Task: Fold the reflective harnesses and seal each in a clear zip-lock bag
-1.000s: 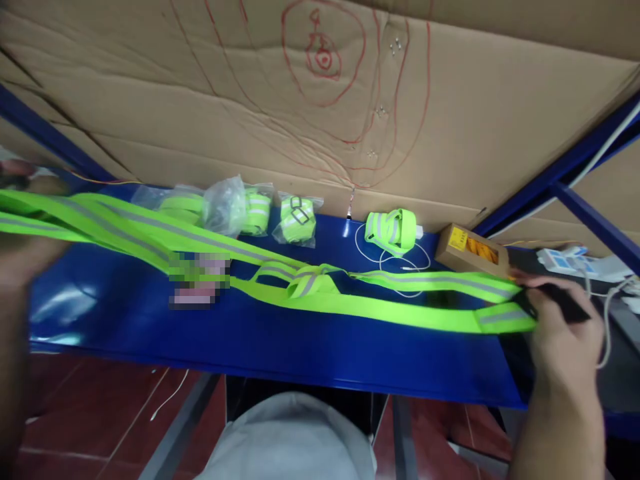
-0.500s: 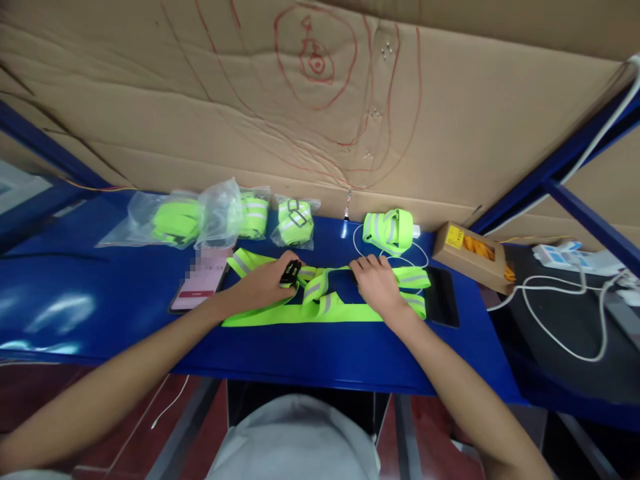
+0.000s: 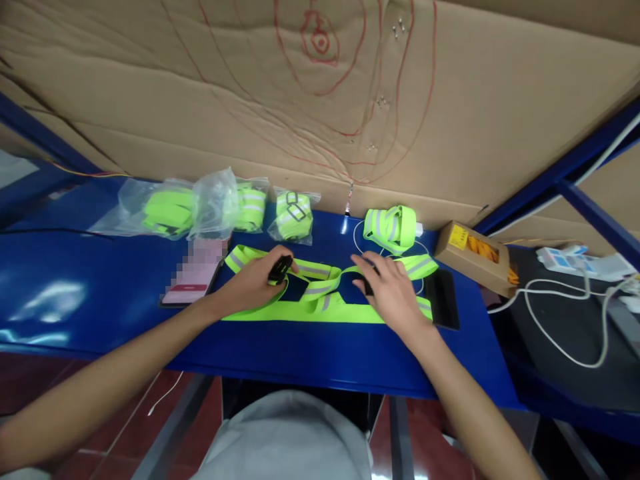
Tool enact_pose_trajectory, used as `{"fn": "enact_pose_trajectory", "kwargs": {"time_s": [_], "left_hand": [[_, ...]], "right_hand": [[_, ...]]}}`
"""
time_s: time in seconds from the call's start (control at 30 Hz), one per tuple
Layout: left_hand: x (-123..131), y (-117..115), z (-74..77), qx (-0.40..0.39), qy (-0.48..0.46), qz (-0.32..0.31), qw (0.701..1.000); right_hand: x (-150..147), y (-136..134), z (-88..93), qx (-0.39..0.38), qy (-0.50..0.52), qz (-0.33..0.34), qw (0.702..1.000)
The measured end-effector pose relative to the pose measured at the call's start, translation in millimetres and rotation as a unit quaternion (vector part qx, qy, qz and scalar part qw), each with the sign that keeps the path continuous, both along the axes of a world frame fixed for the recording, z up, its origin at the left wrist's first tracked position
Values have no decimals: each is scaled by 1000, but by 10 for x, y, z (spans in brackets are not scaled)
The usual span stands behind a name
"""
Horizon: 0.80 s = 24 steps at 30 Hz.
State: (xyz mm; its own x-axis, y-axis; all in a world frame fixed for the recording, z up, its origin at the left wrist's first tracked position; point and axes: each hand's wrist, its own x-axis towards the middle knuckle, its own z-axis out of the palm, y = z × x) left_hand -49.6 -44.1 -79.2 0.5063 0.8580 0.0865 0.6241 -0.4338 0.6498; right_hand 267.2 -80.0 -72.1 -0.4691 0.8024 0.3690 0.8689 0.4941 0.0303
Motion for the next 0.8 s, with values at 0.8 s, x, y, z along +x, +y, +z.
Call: {"fn": "enact_pose_trajectory", "kwargs": {"time_s": [0.8], "left_hand": [[70, -375, 125, -139, -17, 43, 989]], "right_hand": [[-626, -615, 17, 41, 64, 38, 996]]}}
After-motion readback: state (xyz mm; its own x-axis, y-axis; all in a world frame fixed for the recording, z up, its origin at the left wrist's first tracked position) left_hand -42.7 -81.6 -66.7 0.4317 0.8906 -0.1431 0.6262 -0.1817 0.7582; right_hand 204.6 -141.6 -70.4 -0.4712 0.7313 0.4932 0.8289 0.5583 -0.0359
